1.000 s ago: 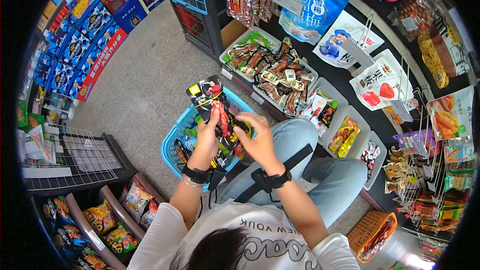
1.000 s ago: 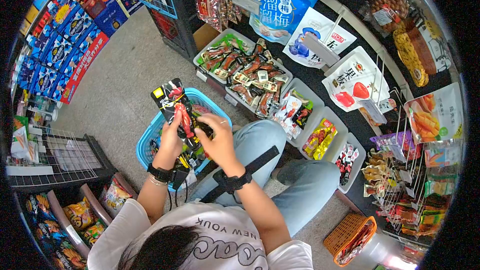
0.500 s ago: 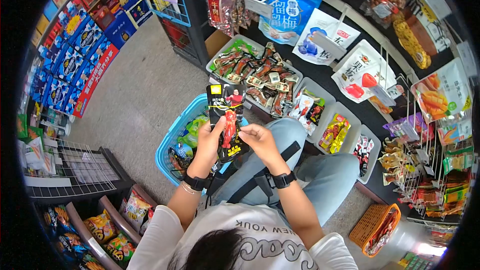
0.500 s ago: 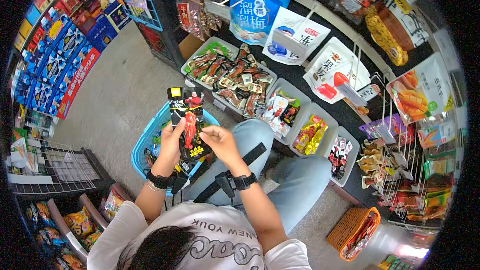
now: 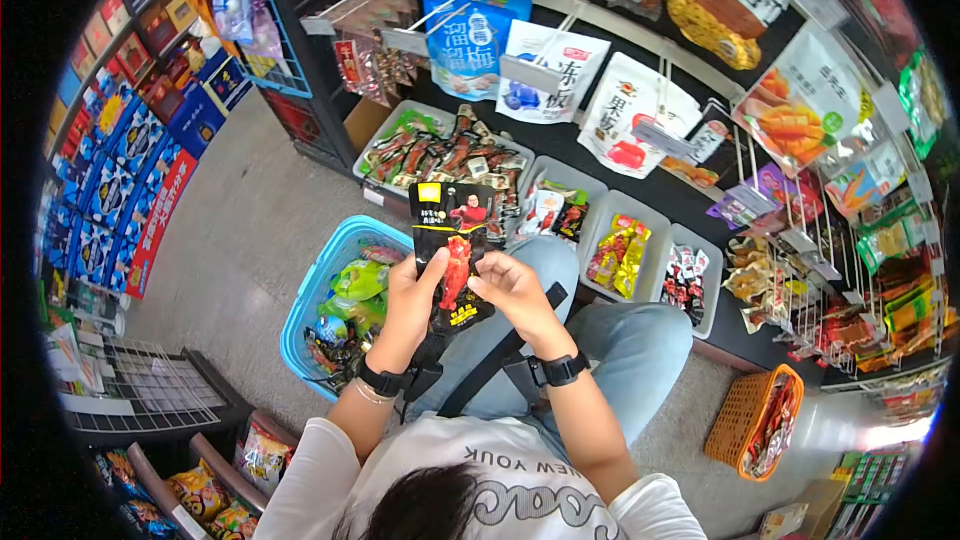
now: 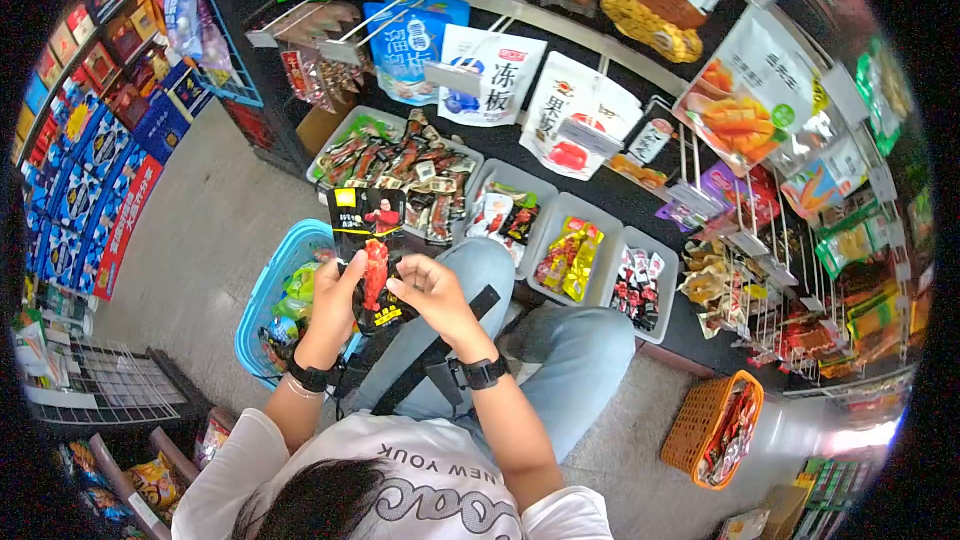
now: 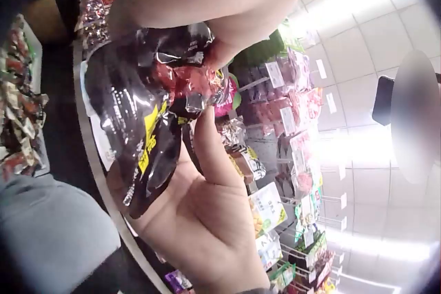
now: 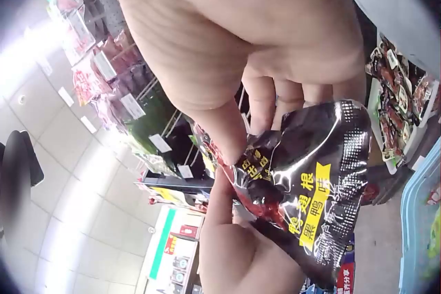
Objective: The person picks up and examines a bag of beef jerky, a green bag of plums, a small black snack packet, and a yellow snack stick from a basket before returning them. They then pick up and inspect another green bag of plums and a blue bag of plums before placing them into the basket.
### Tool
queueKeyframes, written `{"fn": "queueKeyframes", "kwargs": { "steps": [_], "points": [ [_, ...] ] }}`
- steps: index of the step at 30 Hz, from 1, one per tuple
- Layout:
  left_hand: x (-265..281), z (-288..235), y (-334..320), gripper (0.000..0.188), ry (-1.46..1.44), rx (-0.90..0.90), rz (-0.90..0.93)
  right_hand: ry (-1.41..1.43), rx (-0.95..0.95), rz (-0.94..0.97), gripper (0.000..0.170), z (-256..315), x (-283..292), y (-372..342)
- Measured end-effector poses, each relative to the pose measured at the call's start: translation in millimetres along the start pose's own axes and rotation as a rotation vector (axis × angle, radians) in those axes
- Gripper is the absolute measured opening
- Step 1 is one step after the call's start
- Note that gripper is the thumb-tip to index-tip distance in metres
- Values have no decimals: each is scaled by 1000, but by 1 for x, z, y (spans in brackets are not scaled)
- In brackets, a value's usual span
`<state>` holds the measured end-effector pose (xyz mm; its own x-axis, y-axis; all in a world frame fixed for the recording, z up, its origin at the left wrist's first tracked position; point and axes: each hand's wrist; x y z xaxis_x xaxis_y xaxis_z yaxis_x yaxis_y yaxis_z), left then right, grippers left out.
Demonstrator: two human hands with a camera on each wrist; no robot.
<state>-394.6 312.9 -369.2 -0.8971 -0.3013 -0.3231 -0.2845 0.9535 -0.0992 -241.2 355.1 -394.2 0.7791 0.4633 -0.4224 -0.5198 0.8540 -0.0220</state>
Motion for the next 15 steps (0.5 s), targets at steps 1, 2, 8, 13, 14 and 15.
{"fn": "queueKeyframes", "kwargs": {
  "steps": [1,2,8,13,14,15],
  "points": [
    [-5,2,-1,18,-1,-10,8,-12,10,-11,22,3,3,-4],
    [-10,3,-2,18,-3,-21,16,-24,20,-22,22,6,5,-6],
    [-32,9,1,19,-19,-58,56,-190,142,-143,20,17,16,-20],
    [-39,12,11,18,10,-72,107,-257,207,-267,18,21,16,-22],
    [-38,17,14,18,25,-88,112,-275,217,-294,17,18,18,-22],
    [-37,19,16,18,40,-106,115,-294,227,-318,16,15,19,-20]
  ]
}}
Point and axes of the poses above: each hand's wrist, its own y-axis towards the middle knuckle, its own x-axis out of the back of the hand, z = x × y
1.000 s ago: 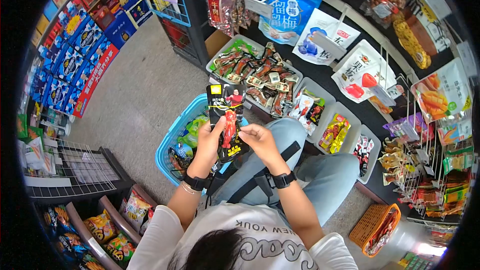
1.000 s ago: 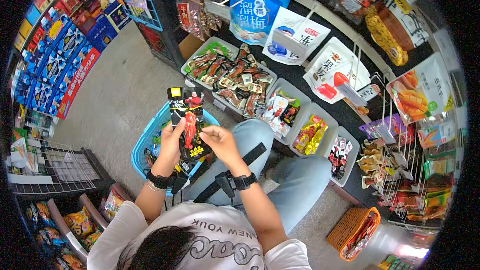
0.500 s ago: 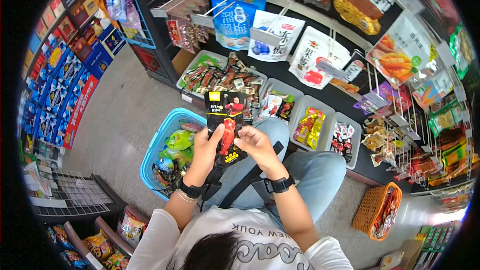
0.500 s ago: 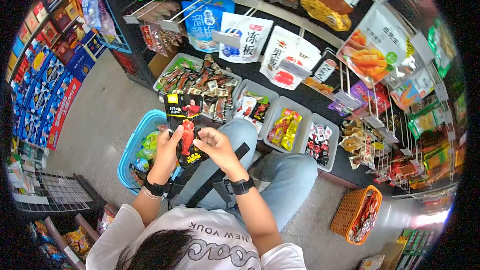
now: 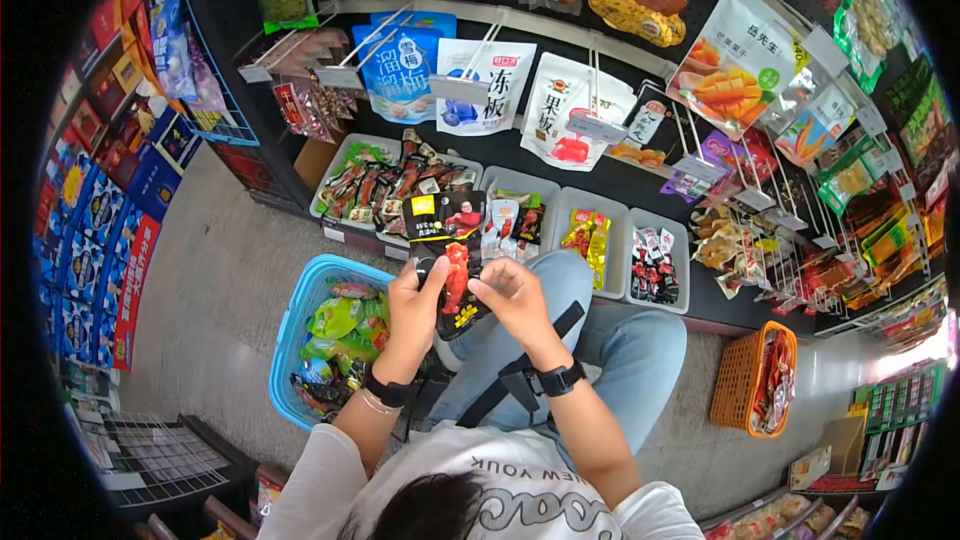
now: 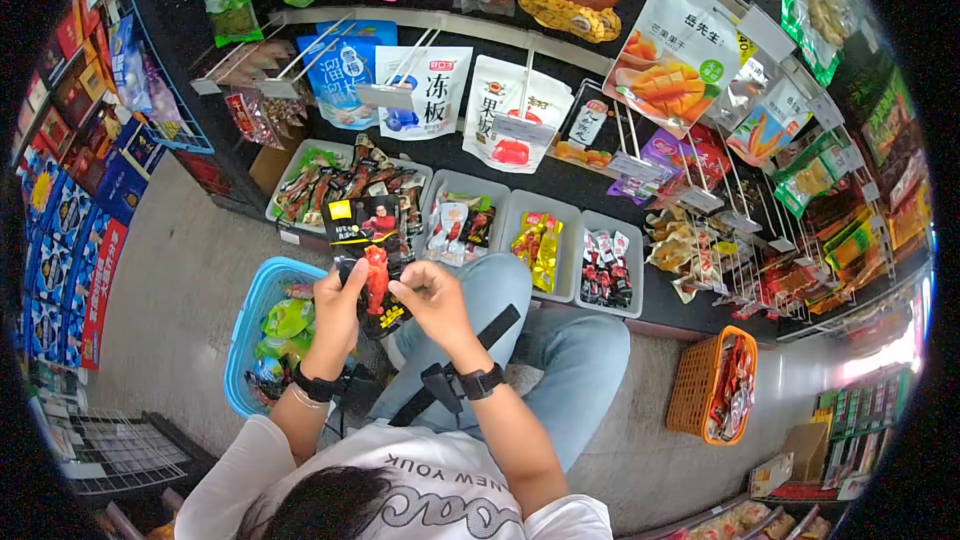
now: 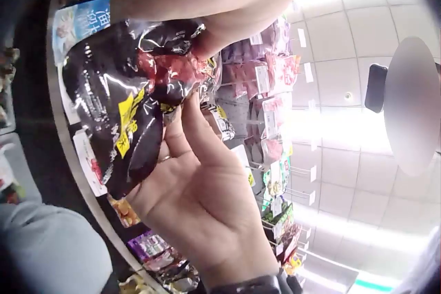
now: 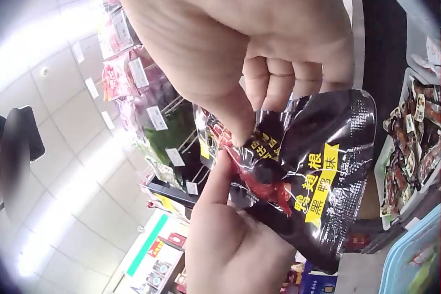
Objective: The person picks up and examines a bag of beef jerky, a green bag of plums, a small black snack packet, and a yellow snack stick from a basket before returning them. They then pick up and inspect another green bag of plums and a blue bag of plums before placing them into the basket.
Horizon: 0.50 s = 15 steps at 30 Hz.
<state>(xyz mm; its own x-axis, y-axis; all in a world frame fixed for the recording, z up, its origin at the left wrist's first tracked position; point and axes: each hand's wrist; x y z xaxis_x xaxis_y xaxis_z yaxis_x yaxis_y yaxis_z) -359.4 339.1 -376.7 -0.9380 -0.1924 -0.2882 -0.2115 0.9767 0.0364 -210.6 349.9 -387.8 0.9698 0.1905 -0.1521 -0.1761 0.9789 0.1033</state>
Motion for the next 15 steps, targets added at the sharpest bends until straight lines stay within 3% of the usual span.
{"fn": "queueKeyframes", "kwargs": {
  "steps": [3,8,13,15],
  "points": [
    [3,-4,2,20,-64,66,0,-114,-25,2,16,-1,-3,4],
    [20,-8,7,16,-97,94,-12,133,-17,49,28,-3,-20,14],
    [31,-17,6,16,-100,105,14,149,-192,191,22,5,-29,19],
    [34,-20,7,16,-99,91,32,76,-161,194,20,-1,-29,22]
  ]
}}
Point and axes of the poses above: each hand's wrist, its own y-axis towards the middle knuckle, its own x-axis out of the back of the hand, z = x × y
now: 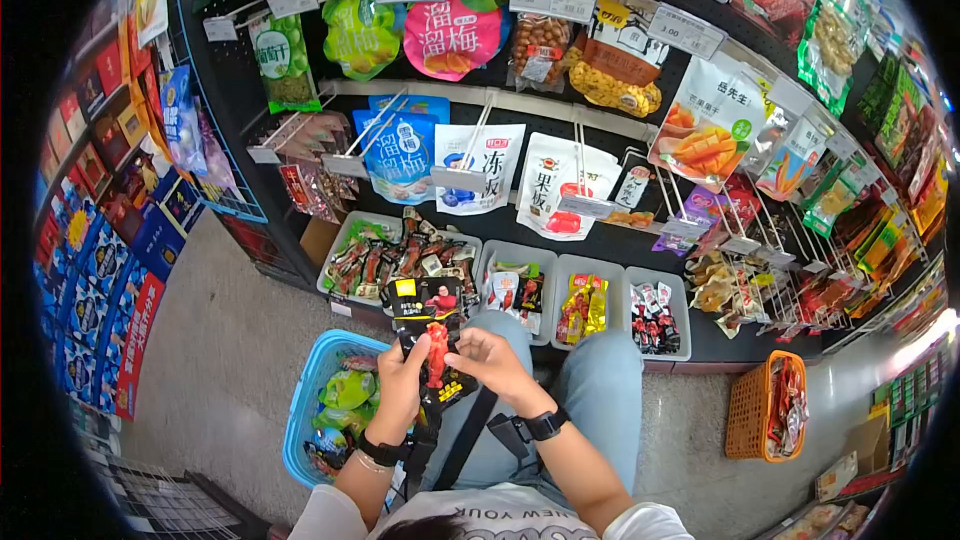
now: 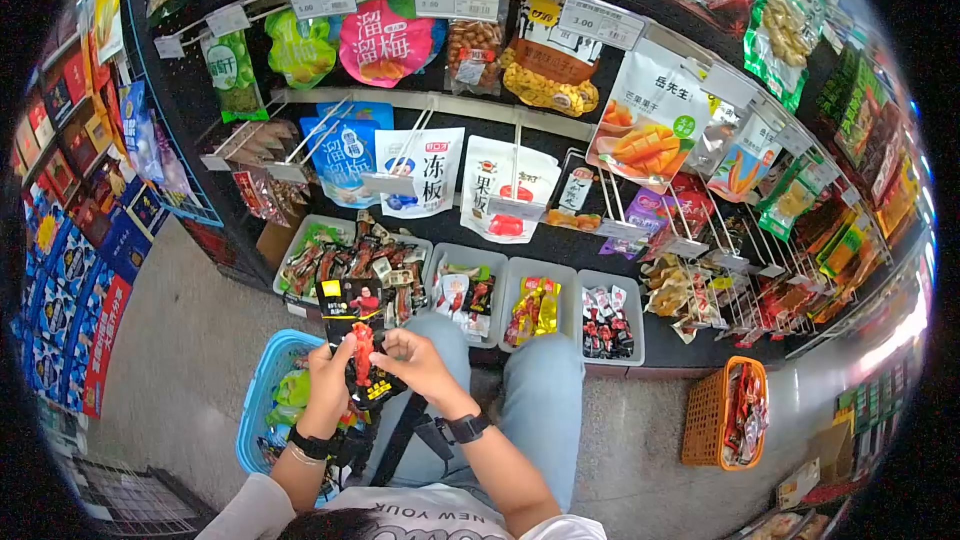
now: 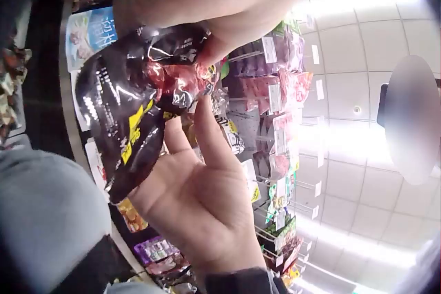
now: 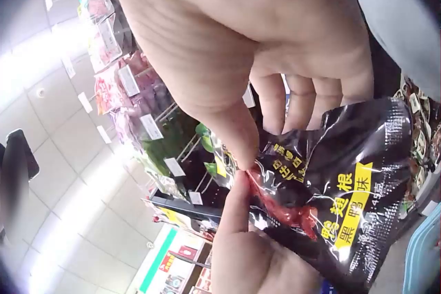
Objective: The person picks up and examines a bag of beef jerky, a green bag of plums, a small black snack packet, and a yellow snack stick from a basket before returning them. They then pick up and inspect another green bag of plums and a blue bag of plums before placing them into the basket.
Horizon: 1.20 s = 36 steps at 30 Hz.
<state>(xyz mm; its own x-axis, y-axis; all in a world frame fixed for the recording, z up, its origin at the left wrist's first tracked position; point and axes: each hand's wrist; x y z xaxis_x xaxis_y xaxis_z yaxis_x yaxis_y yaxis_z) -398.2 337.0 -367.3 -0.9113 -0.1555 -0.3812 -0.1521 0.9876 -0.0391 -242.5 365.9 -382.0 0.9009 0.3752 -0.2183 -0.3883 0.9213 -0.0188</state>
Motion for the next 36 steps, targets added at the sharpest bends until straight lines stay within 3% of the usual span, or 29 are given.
{"fn": "queueKeyframes", "kwargs": {
  "steps": [6,13,20,25,27,28,32,35,36],
  "points": [
    [2,-6,-2,16,-8,-24,-22,-89,109,-37,21,19,-12,3],
    [3,-13,-7,16,23,-66,-69,-9,77,-28,14,4,-13,7],
    [4,1,-14,18,-6,36,-60,156,80,6,13,-12,-4,-3],
    [1,10,-17,20,-142,154,12,211,-17,-29,13,-15,6,-9],
    [4,20,-16,23,-133,168,19,283,-40,-40,12,-20,4,-8],
    [14,31,-16,33,-144,206,55,297,-47,-33,11,-32,6,-4],
    [28,45,-20,48,-106,313,116,249,-106,-63,11,-55,8,2],
    [31,50,-16,47,-51,334,104,170,-133,-102,12,-74,13,5],
    [33,57,-12,44,-24,331,79,95,-147,-81,21,-76,17,6]
  ]
}}
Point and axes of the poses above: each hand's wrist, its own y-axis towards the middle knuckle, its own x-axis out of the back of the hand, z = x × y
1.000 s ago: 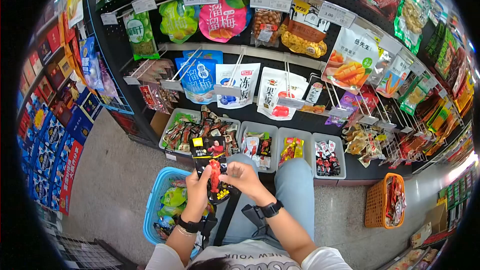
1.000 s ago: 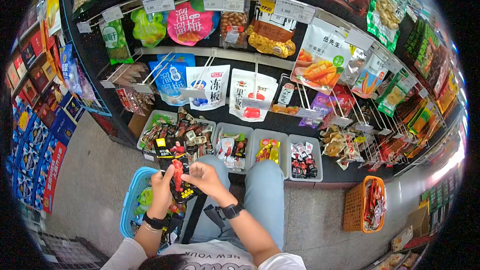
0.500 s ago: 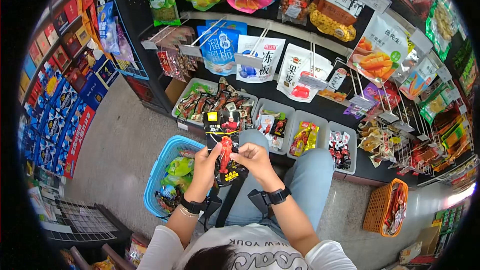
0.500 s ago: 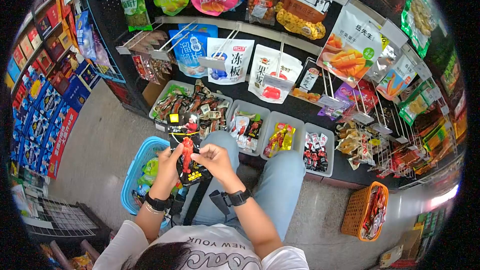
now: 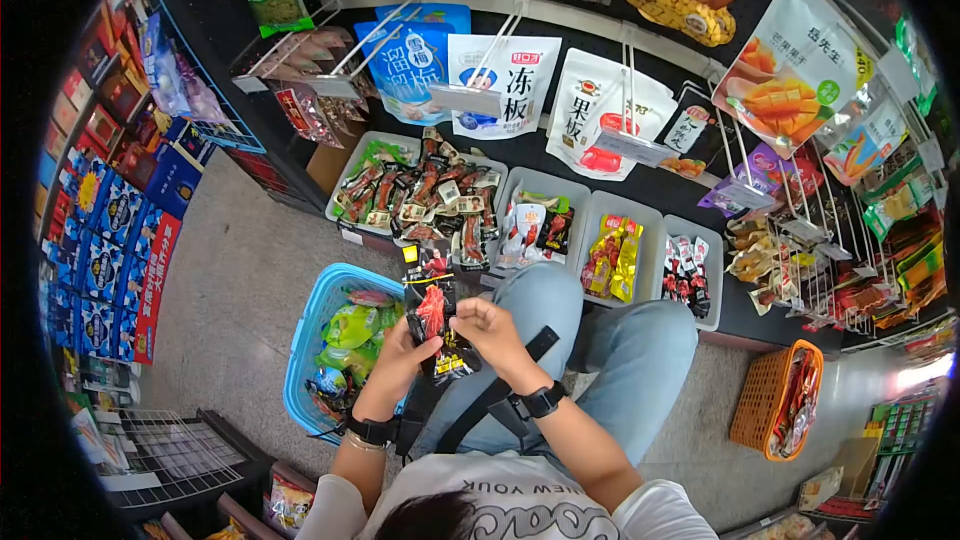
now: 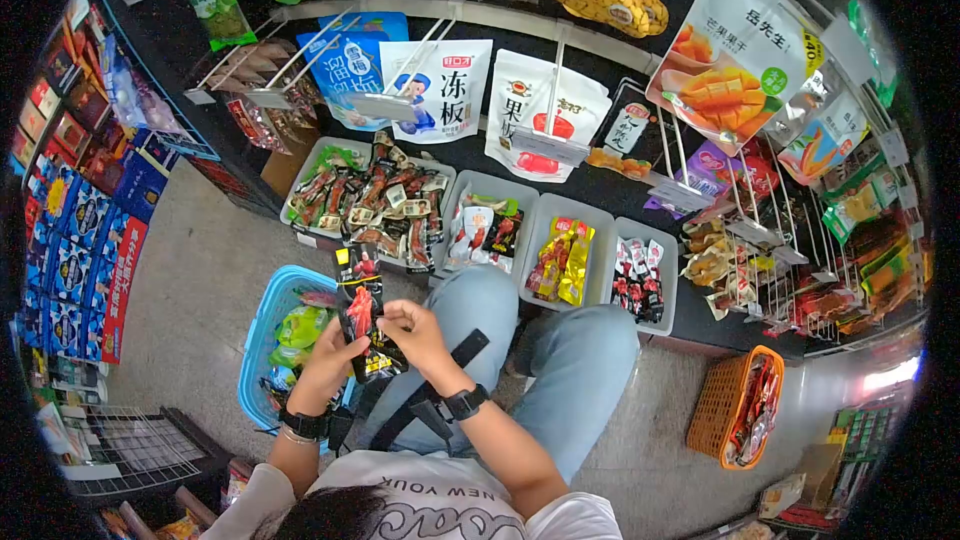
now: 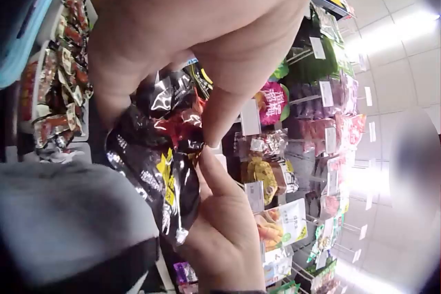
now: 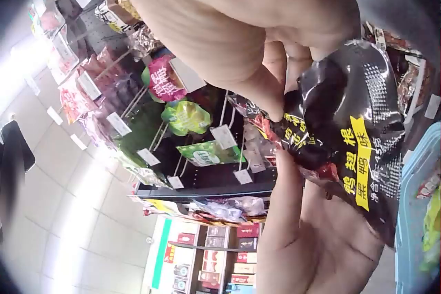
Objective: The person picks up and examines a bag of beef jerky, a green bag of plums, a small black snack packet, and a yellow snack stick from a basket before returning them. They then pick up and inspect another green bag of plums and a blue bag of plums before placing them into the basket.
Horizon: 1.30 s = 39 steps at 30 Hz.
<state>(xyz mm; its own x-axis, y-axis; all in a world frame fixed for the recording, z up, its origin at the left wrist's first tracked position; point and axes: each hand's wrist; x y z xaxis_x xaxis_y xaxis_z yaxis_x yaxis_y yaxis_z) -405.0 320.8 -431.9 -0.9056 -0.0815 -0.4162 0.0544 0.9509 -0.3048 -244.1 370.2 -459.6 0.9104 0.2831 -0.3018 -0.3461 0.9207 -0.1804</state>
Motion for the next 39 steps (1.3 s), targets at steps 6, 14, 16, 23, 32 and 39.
{"fn": "queueKeyframes", "kwargs": {
  "steps": [6,14,16,23,32,39],
  "points": [
    [4,21,29,37,-25,93,-72,60,-158,49,52,-4,12,3],
    [3,48,62,59,-47,207,-76,-39,-138,-59,61,-30,42,16],
    [-6,54,83,59,-25,206,-11,-190,-44,-165,59,-46,58,26],
    [-35,109,196,56,49,273,91,132,-335,-396,53,-7,97,57],
    [-90,116,277,55,-86,361,-30,-54,-216,-613,67,2,138,104],
    [-54,117,254,55,233,419,-29,-114,-127,-701,53,13,140,92]
  ]
}}
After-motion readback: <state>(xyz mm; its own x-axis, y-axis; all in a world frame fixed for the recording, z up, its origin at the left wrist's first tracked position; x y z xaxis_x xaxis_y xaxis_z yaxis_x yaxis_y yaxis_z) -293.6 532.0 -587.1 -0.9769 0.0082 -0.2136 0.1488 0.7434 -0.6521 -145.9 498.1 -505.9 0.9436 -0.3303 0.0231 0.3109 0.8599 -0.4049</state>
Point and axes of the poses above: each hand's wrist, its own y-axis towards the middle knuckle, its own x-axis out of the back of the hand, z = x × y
